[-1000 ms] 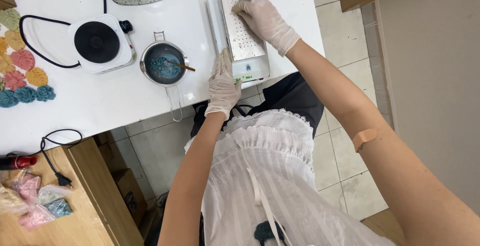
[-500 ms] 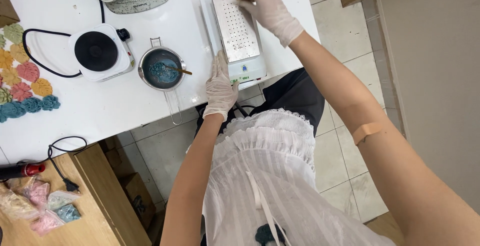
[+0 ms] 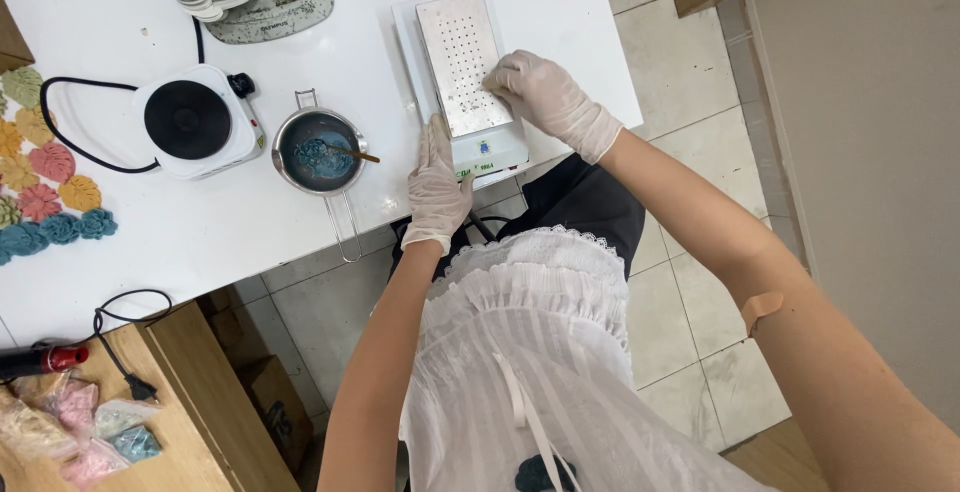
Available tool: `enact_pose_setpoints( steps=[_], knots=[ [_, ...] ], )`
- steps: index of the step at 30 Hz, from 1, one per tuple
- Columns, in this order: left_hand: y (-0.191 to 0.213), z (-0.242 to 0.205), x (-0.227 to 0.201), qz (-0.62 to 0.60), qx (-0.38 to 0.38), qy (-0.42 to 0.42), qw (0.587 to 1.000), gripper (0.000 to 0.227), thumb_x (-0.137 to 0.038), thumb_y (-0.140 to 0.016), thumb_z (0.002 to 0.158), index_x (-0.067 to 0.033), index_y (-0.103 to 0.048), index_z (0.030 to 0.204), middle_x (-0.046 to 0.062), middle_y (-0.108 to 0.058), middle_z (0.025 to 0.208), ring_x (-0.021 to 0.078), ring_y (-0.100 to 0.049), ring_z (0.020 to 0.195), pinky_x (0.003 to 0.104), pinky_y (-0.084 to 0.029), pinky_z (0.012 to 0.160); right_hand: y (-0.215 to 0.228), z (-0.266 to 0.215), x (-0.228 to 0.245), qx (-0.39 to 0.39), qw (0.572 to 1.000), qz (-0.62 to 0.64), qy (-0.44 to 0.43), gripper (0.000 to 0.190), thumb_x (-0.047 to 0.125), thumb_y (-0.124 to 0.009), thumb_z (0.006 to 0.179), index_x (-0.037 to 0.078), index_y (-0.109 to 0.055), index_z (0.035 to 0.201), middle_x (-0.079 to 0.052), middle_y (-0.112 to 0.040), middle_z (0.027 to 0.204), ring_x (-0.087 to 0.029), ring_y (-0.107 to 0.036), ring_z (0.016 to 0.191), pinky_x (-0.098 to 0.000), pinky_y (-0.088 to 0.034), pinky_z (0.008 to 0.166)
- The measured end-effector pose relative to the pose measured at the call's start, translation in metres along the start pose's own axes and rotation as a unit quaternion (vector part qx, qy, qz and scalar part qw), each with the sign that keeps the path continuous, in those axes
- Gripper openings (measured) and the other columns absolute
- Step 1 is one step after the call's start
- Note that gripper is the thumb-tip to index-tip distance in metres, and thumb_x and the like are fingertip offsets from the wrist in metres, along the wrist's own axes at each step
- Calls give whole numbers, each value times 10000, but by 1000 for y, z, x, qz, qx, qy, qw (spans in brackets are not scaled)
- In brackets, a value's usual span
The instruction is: Making small wax products by dipping a wooden stick into melted blue wax and applying it to a metal mold device.
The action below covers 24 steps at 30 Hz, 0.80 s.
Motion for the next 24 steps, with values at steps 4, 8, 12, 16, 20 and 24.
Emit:
enact_pose_setpoints(
  steps=[4,8,12,16,20,24],
  knots=[
    [-5,0,3,-8,-22,-22,999,1109,-241,-799,807,25,-83,1611,157,-177,1698,279,-193,1568,373,-425,1107,6,15,-3,7,1000,4,17,106,119,-750,926,51,-767,1005,-95,-714,977,-275,-686,938,-360,-567,849],
    [-3,-1,2,6,-21,-20,1000,1105,-250,-802,797,24,-90,1597,157,-169,1692,281,-182,1565,378,-424,1096,0,50,-33,-27,998,26,-46,84,92,-730,951,37,-758,1008,-110,-709,1006,-280,-686,934,-361,-567,854],
    [0,0,-2,15,-10,-5,1000,1097,-268,-797,812,20,-92,1602,141,-150,1699,268,-180,1562,399,-417,1087,-6,69,-46,-55,997,1,-56,69,92,-725,961,24,-731,973,-112,-693,1004,-289,-677,954,-372,-569,862],
    [-6,-1,4,8,-12,1,1000,1097,-275,-795,815,17,-93,1606,134,-143,1700,268,-187,1559,408,-412,1092,-8,48,-27,-42,998,-46,-7,70,102,-728,948,39,-740,975,-114,-682,969,-305,-662,950,-389,-563,840],
    [-4,-1,2,3,-13,-7,1000,1096,-275,-795,807,10,-97,1603,139,-147,1698,278,-195,1561,402,-410,1105,-9,16,-3,-20,999,-32,8,123,114,-717,926,61,-756,1029,-104,-692,982,-296,-667,951,-378,-558,822],
    [-5,0,7,0,-13,-17,1000,1085,-283,-791,818,7,-100,1603,151,-157,1695,286,-197,1560,400,-405,1112,-7,5,7,17,1000,-7,5,151,127,-720,914,62,-757,1046,-97,-699,993,-290,-671,949,-371,-556,826]
  ],
)
Point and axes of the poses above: each hand's wrist, its own z-axis towards the middle knuckle, its own y-axis out of the back of the hand, x = y × z, the point moved 2 cm from there along z, towards the middle knuckle
